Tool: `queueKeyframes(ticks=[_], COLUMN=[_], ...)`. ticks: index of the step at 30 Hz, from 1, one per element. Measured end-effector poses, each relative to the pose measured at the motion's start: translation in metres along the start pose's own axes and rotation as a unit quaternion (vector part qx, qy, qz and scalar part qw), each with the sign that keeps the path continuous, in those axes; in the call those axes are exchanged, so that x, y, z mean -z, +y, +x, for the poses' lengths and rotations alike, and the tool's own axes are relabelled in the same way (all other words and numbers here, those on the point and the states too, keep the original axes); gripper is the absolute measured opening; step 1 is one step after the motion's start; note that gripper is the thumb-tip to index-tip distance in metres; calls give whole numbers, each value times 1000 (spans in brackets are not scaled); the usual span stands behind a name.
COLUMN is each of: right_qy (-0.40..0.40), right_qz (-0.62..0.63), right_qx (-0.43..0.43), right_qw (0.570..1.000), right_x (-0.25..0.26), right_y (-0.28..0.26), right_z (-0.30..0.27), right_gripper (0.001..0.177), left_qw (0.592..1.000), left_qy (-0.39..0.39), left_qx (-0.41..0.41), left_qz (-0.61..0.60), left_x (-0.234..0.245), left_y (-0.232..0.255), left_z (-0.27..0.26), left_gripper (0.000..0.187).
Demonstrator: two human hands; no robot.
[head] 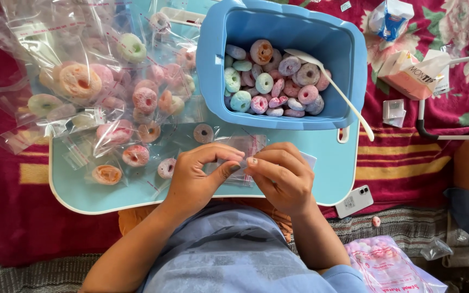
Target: Manually packing small donut-shaped items into individual clear plastic bags from a storage bin.
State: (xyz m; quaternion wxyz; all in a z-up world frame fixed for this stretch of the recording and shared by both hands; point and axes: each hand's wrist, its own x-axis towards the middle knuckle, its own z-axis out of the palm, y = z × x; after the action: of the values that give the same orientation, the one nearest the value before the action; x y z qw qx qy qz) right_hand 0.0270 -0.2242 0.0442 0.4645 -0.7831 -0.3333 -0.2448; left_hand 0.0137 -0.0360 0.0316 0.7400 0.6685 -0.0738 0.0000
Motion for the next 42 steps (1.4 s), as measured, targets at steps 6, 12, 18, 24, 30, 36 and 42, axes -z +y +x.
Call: queueKeyframes(ticks=[6, 12, 18, 24, 30, 36, 42], right_qy=[1, -8, -73, -110, -28, 7, 4], right_qz=[-15, -12, 40, 32, -11, 156, 64], right_qx=[-16, 10, 16, 53, 10, -169, -167], right_qw=[1000, 1000, 996, 992, 1000, 973, 984], right_x=[-3, -2, 7, 31, 44, 34, 34], right_y=[-1, 1, -5, -3, 40, 70, 83], right_z=[-1, -1, 14, 49, 94, 87, 100], right_gripper=[16, 17, 14, 22, 8, 47, 34], left_qw=[997, 990, 981, 967, 968, 993, 973], left_qy=[-7, -80, -129, -250, -140, -84, -148], left_qx=[-52, -108, -1, -27, -143, -66, -70], left_qz=[49, 33, -148, -24, 152, 59, 162], left_x=[0, 5, 14, 19, 8, -4, -3], left_y=[1, 9, -15, 45, 52, 27, 40], left_z=[-5, -6, 2, 40, 113, 151, 161], left_gripper=[19, 54, 27, 15, 19, 27, 41])
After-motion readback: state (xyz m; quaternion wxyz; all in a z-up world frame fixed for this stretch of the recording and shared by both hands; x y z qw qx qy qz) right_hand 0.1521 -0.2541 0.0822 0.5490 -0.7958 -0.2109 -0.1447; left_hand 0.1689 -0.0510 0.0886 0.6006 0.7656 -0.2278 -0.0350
